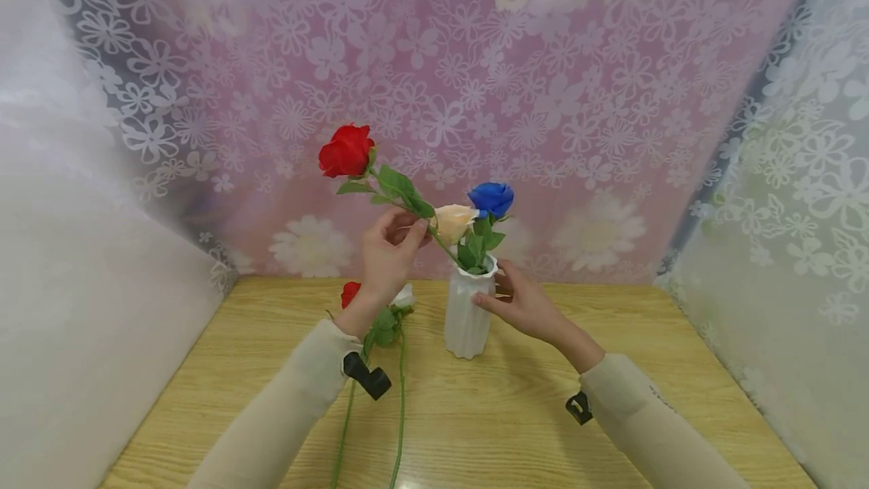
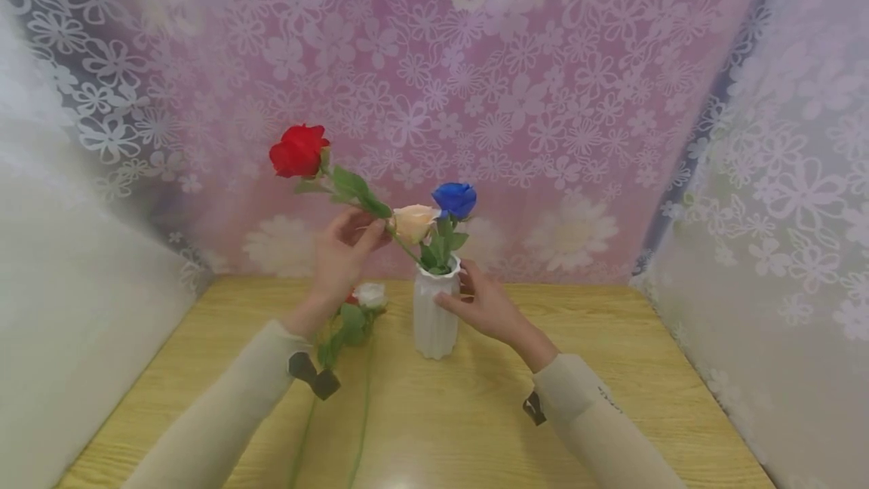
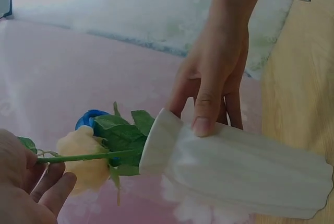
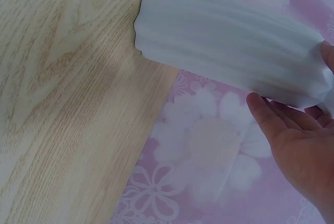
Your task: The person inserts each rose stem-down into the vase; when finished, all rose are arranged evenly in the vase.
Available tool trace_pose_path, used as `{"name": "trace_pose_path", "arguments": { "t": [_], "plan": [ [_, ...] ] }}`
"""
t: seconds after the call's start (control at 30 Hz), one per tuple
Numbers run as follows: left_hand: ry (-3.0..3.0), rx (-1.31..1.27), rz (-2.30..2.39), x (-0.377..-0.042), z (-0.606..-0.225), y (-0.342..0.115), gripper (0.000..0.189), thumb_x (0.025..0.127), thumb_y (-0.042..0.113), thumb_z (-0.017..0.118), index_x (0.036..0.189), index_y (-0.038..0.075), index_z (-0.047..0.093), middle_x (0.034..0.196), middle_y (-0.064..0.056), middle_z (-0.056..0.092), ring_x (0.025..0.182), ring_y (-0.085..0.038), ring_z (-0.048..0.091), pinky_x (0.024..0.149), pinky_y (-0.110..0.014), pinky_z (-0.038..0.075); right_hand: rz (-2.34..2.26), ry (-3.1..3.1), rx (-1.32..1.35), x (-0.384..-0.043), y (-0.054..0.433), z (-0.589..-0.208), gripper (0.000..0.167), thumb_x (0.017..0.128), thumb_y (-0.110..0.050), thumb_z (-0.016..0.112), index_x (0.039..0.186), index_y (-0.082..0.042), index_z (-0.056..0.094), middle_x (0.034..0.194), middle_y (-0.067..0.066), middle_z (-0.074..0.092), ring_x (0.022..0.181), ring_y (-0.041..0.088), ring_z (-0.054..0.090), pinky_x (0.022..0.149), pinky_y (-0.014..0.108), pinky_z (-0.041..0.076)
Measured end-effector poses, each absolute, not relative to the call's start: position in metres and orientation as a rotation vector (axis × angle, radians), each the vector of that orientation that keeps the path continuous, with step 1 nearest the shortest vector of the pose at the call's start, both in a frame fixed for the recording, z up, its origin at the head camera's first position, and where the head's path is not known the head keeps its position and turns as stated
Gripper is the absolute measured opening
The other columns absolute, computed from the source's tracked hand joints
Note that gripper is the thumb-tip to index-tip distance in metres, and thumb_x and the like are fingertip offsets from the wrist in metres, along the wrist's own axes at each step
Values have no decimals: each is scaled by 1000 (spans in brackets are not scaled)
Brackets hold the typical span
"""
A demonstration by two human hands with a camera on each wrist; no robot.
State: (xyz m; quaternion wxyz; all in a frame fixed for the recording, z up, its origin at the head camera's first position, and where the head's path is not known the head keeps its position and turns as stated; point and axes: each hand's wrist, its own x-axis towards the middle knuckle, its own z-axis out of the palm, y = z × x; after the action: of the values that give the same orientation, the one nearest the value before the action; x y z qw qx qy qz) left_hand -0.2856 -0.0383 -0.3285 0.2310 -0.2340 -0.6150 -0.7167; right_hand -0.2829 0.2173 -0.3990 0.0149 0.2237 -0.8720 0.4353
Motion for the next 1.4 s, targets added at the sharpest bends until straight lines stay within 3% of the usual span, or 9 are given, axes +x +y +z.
{"name": "trace_pose_path", "arguments": {
  "t": [0.23,0.53,0.93,1.4],
  "plan": [
    [-1820,-679,-1856,-289,-338,-25,15,100,-1,68,113,-7,72,102,-28,75,92,-48,74,84,-29,65,1372,-2696,725,-283,215,-397,75,101,-34,74,161,-12,35,161,20,48,141,47,55,106,58,55],
    [-2045,-657,-1669,-289,-344,-20,16,103,14,68,111,3,77,101,-15,79,93,-28,73,81,-29,59,1378,-2678,740,-283,214,-397,73,102,-31,73,160,-11,34,159,21,48,141,47,55,107,62,53],
    [-2064,-706,-1628,-292,-343,-15,16,102,8,68,113,1,77,101,-16,79,93,-33,74,77,-30,58,1378,-2701,727,-280,217,-396,74,103,-33,71,161,-12,33,160,21,48,141,47,54,107,59,54],
    [-2173,-713,-1539,-294,-352,-6,18,101,13,70,111,2,80,97,-12,78,87,-24,70,71,-23,56,1380,-2690,730,-281,217,-400,75,102,-33,72,163,-15,32,161,18,47,141,45,55,107,59,54]
  ]
}}
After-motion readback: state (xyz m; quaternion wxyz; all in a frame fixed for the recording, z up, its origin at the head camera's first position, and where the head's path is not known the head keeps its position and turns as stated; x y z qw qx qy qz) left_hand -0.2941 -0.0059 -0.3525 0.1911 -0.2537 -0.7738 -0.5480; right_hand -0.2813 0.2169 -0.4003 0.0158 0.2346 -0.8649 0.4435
